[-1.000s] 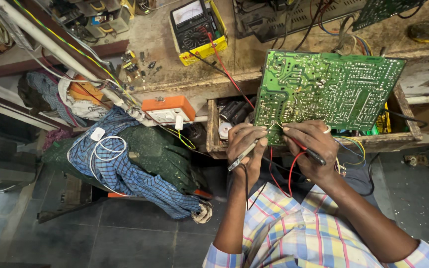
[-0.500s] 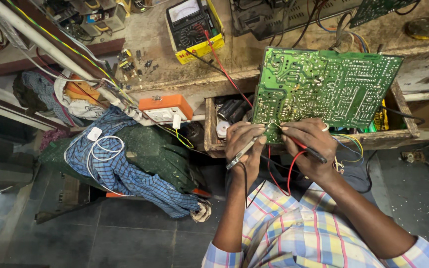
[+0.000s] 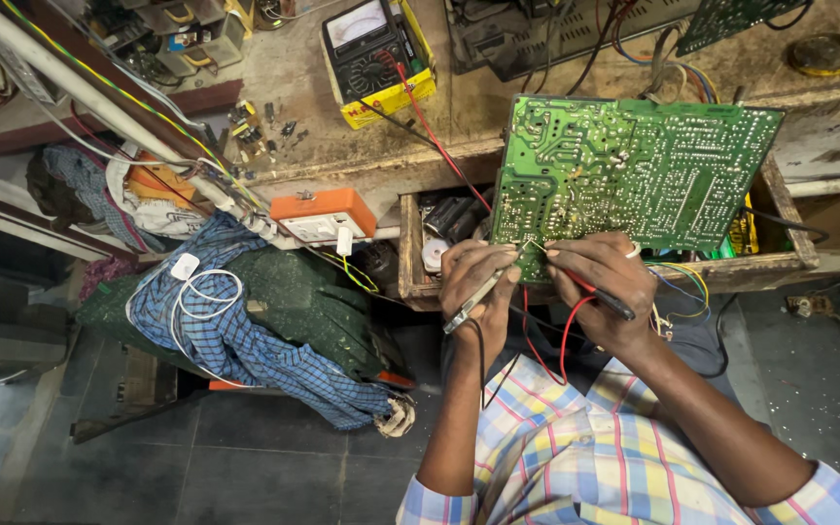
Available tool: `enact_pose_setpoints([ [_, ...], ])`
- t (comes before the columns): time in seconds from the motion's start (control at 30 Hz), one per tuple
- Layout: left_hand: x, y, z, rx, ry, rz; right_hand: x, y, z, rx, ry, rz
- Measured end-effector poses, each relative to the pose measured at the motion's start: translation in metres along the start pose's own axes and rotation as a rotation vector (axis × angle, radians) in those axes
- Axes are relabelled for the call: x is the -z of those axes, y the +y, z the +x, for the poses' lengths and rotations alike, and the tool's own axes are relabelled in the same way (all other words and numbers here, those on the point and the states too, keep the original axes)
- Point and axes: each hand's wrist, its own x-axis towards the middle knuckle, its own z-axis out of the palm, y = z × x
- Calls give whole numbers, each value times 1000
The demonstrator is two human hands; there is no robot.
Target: The person holds a green circuit board on their lap at a cluttered repair bench and probes its solder-side contacts with multimeter test leads, checking readings on the analog multimeter on the bench. They briefly use a soldering iron on the board and continue probing different points across the board.
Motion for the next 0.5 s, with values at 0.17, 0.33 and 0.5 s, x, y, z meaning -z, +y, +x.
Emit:
enact_pose_setpoints([
  [0.17,-1,0,1,-3,4,20,1,0,1,-7,-11,4],
  [0.33,-1,1,1,-5,1,23,0,0,0,-7,-4,-2],
  [0.5,1,0,2,-9,-8,44,-2,1,-1,0,0,-4],
])
